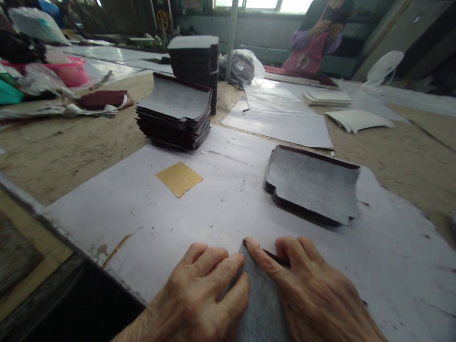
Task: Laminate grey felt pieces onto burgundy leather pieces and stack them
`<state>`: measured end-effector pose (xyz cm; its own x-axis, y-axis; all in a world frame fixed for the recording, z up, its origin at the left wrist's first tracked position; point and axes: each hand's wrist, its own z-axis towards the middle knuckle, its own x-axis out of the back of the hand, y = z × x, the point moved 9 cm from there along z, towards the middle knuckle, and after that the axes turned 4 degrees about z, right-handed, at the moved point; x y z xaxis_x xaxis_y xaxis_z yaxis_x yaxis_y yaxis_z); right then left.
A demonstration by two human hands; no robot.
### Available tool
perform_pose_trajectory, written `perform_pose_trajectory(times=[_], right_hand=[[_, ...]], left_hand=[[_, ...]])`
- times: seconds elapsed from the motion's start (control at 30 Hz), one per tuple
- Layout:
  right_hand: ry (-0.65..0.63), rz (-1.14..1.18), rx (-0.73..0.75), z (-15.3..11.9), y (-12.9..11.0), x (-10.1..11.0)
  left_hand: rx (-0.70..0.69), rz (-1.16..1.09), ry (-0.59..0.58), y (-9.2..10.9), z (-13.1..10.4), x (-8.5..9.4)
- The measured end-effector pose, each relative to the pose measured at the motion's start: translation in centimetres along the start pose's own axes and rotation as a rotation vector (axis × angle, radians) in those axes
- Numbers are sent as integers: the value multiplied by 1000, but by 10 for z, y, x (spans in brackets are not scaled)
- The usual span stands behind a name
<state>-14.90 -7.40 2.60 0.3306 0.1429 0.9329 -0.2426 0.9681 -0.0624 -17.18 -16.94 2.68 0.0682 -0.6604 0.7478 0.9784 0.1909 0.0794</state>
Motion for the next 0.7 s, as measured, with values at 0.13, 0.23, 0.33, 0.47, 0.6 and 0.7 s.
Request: perform_pose_trajectory(times=[0.13,0.23,0.33,0.47,0.6,0.7], right_hand=[[-24,-63,-18,3,-3,-2],[-50,-77,-42,5,-4,-5],[-30,-41,-55,5,-2,-3],[168,95,-98,-9,10,18],[208,67,-205,-23,24,25],[133,38,-294,-24,30,20]], left_hand=[[-8,-2,-15,1,0,-1],[3,-37,-35,1,2,0],[50,-71,-120,-1,4,-3],[81,-117,-128,-1,7,3],[122,-189,-208,0,11,3],[130,-191,-196,0,11,5]])
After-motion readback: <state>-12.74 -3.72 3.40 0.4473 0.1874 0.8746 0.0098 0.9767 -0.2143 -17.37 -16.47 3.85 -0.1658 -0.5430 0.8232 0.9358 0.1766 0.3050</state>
